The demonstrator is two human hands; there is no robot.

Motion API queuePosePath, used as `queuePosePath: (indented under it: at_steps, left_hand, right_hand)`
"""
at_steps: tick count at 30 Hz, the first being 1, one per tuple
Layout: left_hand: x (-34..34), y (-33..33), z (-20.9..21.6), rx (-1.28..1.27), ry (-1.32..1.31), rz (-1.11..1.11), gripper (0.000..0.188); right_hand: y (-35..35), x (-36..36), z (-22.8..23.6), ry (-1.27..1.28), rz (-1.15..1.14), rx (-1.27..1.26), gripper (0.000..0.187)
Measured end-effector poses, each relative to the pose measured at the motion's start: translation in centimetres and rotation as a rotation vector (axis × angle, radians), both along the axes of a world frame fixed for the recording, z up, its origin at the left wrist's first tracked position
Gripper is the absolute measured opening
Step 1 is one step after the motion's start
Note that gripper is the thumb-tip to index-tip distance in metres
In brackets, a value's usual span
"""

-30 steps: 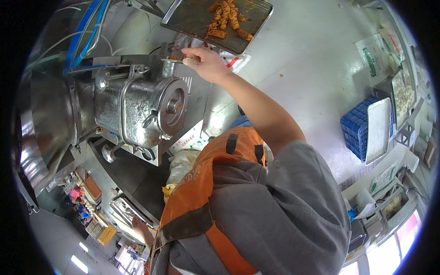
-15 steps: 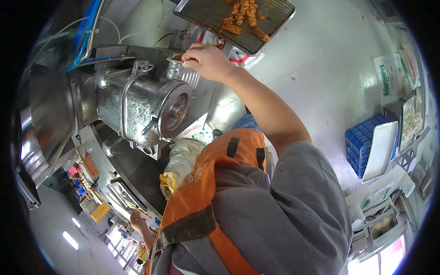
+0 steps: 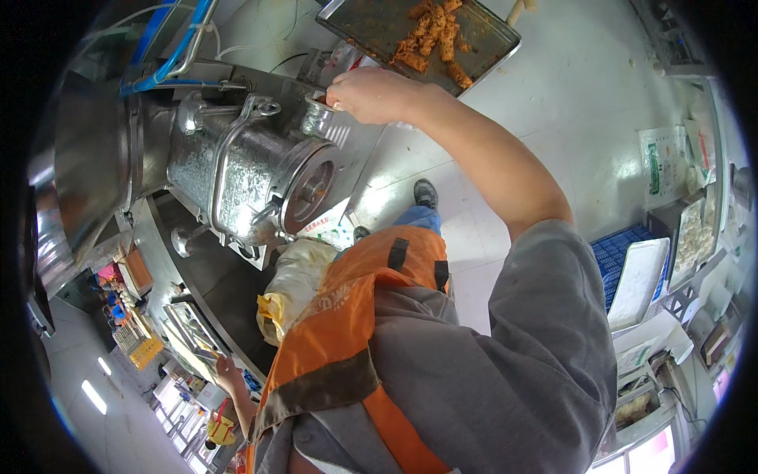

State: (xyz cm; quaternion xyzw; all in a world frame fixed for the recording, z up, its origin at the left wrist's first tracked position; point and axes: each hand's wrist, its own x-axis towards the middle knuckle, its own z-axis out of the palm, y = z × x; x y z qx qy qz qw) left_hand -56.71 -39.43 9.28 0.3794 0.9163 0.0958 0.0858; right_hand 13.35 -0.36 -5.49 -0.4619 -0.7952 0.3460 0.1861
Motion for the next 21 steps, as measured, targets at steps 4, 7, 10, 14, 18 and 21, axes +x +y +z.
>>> queuePosePath:
  at_steps: [4, 7, 10, 14, 18, 21]
  left_hand:
    - [0.3, 0.0, -0.9, -0.003, -0.016, 0.036, 0.038]
    - [0.6, 0.4, -1.3, -0.056, -0.021, 0.061, 0.036]
    - [0.6, 1.2, -1.4, -0.099, 0.015, 0.007, 0.035]
    - [1.0, 2.5, -1.5, -0.091, -0.049, -0.009, 0.039]
    - [1.8, 3.3, -1.6, -0.05, -0.032, -0.077, 0.041]
    - [2.2, 3.2, -2.0, -0.04, -0.049, -0.037, 0.042]
  right_hand:
    - [0.1, 0.1, 0.6, -0.068, 0.06, 0.069, 0.019]
    - [0.0, 0.3, 0.6, -0.099, 0.077, 0.142, 0.018]
    - [0.1, 0.2, 0.5, -0.099, 0.086, 0.126, 0.019]
    - [-0.2, -0.4, -0.2, -0.102, 0.046, 0.109, 0.018]
    - [-1.0, -1.1, -2.1, 0.014, -0.155, 0.146, 0.021]
    - [-1.3, -1.1, -4.2, 0.117, -0.332, 0.127, 0.021]
